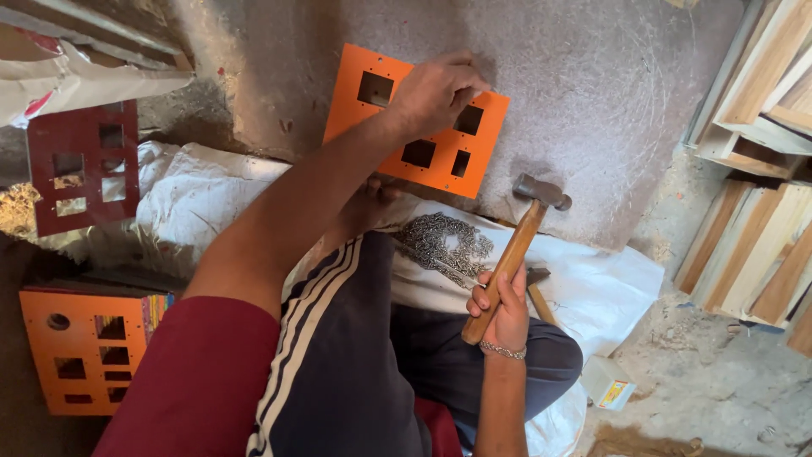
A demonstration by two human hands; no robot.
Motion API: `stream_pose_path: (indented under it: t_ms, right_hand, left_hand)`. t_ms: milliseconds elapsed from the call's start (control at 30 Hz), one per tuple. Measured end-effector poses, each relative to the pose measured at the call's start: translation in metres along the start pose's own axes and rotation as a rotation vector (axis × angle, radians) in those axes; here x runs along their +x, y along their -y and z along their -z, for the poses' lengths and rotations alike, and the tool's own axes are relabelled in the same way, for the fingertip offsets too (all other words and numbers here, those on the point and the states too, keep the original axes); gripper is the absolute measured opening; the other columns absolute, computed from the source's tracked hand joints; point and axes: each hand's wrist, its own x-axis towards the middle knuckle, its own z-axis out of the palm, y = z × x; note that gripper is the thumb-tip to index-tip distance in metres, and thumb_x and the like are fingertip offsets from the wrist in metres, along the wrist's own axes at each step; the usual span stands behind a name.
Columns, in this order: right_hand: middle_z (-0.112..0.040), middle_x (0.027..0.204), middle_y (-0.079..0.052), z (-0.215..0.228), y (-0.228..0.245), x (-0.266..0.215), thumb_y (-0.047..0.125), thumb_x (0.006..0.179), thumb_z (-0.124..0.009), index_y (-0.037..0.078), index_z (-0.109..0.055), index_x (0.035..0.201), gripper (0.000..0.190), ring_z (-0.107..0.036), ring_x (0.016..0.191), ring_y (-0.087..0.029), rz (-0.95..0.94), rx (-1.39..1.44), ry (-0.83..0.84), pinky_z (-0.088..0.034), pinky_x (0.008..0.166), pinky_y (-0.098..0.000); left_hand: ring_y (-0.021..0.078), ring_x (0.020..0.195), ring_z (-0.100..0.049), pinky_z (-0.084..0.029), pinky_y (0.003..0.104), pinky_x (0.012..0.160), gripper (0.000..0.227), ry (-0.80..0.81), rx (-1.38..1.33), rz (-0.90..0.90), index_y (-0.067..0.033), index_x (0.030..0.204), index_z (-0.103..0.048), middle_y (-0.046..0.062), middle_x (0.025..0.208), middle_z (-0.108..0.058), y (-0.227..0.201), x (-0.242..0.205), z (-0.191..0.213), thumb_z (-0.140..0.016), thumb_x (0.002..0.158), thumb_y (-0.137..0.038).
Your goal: The person assembles wooden frames using a hammer and nails. They place a colored plastic template on the floor, position a wooden frame over it, and hammer nails into the frame to secure it. The person repeats this process with multiple frames and templates.
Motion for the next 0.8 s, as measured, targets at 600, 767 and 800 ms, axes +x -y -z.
stream_pose_path:
  t_ms: [600,767,800]
  right_hand:
    - [-0.053,0.154,-0.027,-0.083,0.019,0.019,0.008,0.106,-0.061,-0.002,-0.034,0.161,0.062,-0.065,0.124,-0.028,0.819,-1.276,-0.04,-0.055,0.098,-0.0329]
    - [-0.053,0.156,-0.023,-0.098,0.025,0.035,0.009,0.105,-0.06,-0.003,-0.037,0.159,0.059,-0.067,0.126,-0.023,0.772,-1.316,-0.076,-0.054,0.1,-0.0307]
    - [-0.053,0.156,-0.023,-0.102,0.026,0.037,0.009,0.104,-0.06,-0.002,-0.038,0.158,0.059,-0.068,0.123,-0.022,0.74,-1.329,-0.081,-0.055,0.098,-0.03]
  left_hand:
    - [0.0241,0.091,-0.072,-0.059,0.036,0.079,0.007,-0.022,0.017,-0.079,-0.0097,0.096,-0.072,0.003,0.099,-0.074,0.002,0.007,0.008,-0.072,0.09,-0.006]
    - [0.0242,0.084,-0.075,-0.06,0.036,0.079,0.049,0.017,-0.051,0.037,-0.012,0.136,-0.054,0.005,0.1,-0.076,0.001,-0.003,0.0,-0.071,0.09,-0.004]
    - [0.0236,0.086,-0.075,-0.06,0.036,0.08,0.053,0.024,-0.067,0.057,-0.0126,0.138,-0.049,0.005,0.1,-0.077,0.001,-0.004,0.001,-0.072,0.091,-0.005]
